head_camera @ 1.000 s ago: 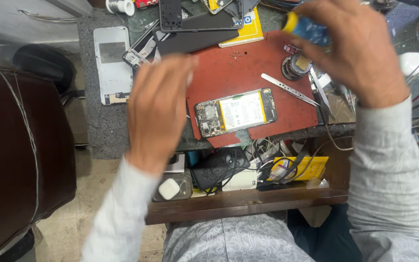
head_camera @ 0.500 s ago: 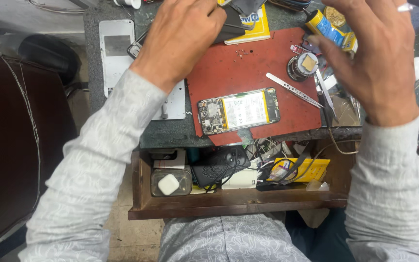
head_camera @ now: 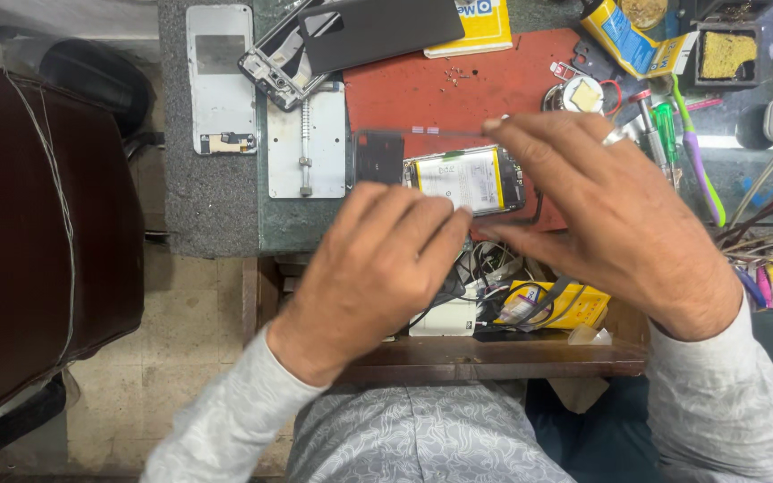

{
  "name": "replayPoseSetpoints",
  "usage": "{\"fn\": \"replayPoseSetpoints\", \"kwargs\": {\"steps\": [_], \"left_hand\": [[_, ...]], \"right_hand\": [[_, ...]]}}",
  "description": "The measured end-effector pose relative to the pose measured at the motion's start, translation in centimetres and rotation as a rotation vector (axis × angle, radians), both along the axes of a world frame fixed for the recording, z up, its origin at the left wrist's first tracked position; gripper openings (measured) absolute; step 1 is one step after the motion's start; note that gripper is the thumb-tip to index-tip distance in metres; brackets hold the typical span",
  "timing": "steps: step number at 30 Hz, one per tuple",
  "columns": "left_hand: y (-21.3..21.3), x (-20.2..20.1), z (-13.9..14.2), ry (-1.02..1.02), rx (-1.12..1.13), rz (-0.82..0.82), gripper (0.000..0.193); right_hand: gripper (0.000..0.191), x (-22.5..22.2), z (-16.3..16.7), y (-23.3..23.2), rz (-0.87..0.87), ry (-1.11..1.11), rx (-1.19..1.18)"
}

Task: The person disassembles a smartphone, removes the battery, cleans internal components with a brush, applies adhesive, and reassembles the device. They handle the battery, back cover, and internal parts, using a screwdriver, tweezers, and a brush.

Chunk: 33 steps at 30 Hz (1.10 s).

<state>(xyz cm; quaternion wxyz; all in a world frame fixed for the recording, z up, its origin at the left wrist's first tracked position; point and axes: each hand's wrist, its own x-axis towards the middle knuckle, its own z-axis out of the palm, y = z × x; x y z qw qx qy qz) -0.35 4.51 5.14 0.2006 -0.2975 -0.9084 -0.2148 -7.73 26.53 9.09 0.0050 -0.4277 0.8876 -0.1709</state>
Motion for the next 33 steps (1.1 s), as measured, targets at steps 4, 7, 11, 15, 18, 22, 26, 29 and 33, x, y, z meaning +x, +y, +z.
{"fn": "replayPoseSetpoints", "kwargs": {"steps": [4,7,11,15,18,22,26,29,33], "left_hand": [[1.3,1.7,-1.1,-0.045,0.059,0.043,0.026],[1.2,2.8,-1.9,-0.054,0.142,0.111,0.032],[-1.0,3.3,-3.1,-0.099,0.245,0.315,0.041],[-3.4,3.9,-3.6,-0.248,0.288,0.458,0.05],[-4.1,3.6,-3.8,-0.293,0.288,0.427,0.055],[-4.3,2.8,-4.1,-0.338,0.286,0.366,0.062],[-4.2,1.8,-4.6,-0.377,0.258,0.328,0.071],[-4.2,1.1,-4.9,-0.398,0.231,0.307,0.075],[-4.3,0.8,-5.0,-0.4,0.207,0.297,0.073]], "right_hand": [[0.081,0.4,-1.2,0.8,-0.06,-0.15,0.096],[0.078,-0.2,-2.0,1.1,-0.053,-0.177,0.033],[0.078,-1.4,-3.0,1.2,0.025,-0.121,-0.019],[0.08,-1.9,-3.6,0.7,-0.03,-0.202,0.038],[0.079,-2.0,-3.8,0.2,-0.037,-0.208,0.057],[0.078,-2.2,-3.9,-0.1,-0.018,-0.184,0.063],[0.078,-2.3,-4.1,-0.1,-0.032,-0.199,0.063],[0.078,-2.4,-4.2,-0.2,-0.039,-0.207,0.068],[0.078,-2.5,-4.1,-0.3,-0.027,-0.21,0.072]]}}
